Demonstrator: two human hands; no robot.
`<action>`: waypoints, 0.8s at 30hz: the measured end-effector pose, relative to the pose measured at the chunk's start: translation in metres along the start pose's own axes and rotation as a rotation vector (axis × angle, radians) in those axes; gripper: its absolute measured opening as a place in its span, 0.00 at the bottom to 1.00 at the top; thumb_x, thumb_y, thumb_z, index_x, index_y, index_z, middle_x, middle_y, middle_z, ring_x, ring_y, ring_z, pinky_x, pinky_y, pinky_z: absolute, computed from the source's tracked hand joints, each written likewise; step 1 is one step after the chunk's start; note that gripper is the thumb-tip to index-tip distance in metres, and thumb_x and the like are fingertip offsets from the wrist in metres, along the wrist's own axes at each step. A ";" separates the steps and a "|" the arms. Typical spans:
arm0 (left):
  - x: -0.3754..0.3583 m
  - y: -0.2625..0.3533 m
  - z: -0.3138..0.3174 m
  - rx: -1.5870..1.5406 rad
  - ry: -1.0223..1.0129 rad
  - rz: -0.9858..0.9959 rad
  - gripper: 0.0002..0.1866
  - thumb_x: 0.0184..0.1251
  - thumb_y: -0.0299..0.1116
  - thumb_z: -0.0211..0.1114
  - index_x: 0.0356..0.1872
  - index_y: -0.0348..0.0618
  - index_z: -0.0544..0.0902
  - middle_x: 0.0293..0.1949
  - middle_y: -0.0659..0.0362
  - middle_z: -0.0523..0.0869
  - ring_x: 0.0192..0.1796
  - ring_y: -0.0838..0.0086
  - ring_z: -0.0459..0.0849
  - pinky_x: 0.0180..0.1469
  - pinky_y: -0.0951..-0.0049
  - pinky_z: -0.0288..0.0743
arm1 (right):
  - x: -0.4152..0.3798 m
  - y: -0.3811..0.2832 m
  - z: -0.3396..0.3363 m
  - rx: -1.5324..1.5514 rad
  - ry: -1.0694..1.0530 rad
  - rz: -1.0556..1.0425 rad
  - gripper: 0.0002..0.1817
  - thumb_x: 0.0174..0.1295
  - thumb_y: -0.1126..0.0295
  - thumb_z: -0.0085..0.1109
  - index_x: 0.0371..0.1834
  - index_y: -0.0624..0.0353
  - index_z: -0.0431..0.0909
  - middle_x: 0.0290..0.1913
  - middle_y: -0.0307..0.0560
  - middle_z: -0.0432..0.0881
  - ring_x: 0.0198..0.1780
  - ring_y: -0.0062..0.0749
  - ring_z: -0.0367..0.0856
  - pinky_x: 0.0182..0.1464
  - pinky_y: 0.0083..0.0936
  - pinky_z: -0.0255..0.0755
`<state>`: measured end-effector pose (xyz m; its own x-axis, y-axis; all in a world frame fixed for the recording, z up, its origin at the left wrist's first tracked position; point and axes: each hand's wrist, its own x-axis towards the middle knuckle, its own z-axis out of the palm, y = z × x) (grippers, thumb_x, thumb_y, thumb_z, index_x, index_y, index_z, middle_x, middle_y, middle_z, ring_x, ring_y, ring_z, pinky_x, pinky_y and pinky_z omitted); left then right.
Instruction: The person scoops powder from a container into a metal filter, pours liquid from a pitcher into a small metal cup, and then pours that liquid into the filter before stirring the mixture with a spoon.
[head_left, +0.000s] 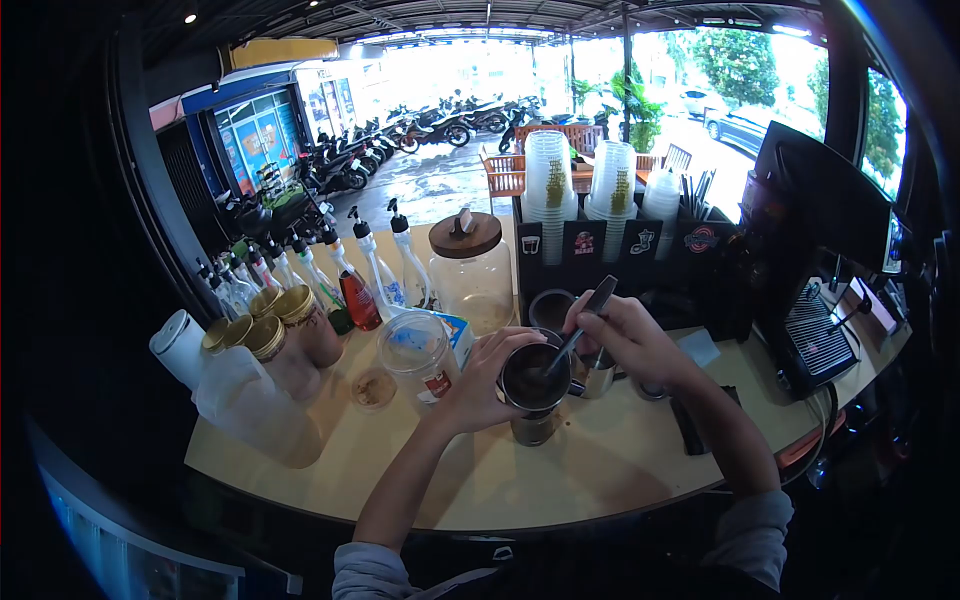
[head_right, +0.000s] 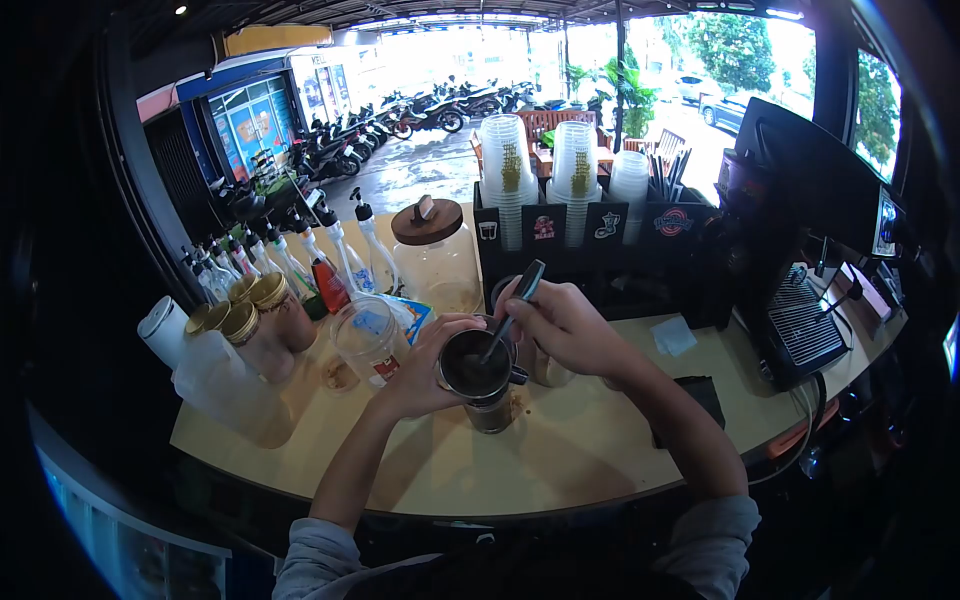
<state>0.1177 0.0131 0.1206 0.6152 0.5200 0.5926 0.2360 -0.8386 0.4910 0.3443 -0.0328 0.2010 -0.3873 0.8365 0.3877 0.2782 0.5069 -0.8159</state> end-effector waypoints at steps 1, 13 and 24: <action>0.000 0.000 0.000 0.000 0.000 0.001 0.45 0.37 0.37 0.80 0.63 0.52 0.68 0.61 0.58 0.73 0.65 0.59 0.71 0.66 0.58 0.59 | 0.000 0.001 0.002 -0.001 0.001 0.000 0.10 0.72 0.71 0.44 0.38 0.63 0.75 0.26 0.39 0.77 0.30 0.16 0.76 0.33 0.20 0.71; -0.001 0.000 0.000 0.002 0.003 0.006 0.45 0.38 0.37 0.80 0.63 0.53 0.68 0.62 0.58 0.73 0.67 0.60 0.70 0.67 0.58 0.59 | 0.000 0.002 0.003 -0.047 0.006 -0.027 0.09 0.72 0.71 0.45 0.39 0.64 0.74 0.27 0.40 0.77 0.30 0.18 0.79 0.34 0.21 0.73; -0.002 0.002 -0.002 -0.054 0.039 0.006 0.45 0.37 0.35 0.80 0.63 0.53 0.68 0.62 0.58 0.73 0.68 0.61 0.69 0.67 0.58 0.58 | -0.007 0.004 0.015 0.018 0.042 -0.182 0.10 0.73 0.70 0.44 0.39 0.63 0.74 0.25 0.38 0.77 0.26 0.16 0.75 0.29 0.18 0.69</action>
<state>0.1157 0.0108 0.1218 0.5867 0.5215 0.6194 0.1905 -0.8324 0.5204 0.3346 -0.0392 0.1883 -0.3927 0.7396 0.5466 0.1907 0.6469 -0.7383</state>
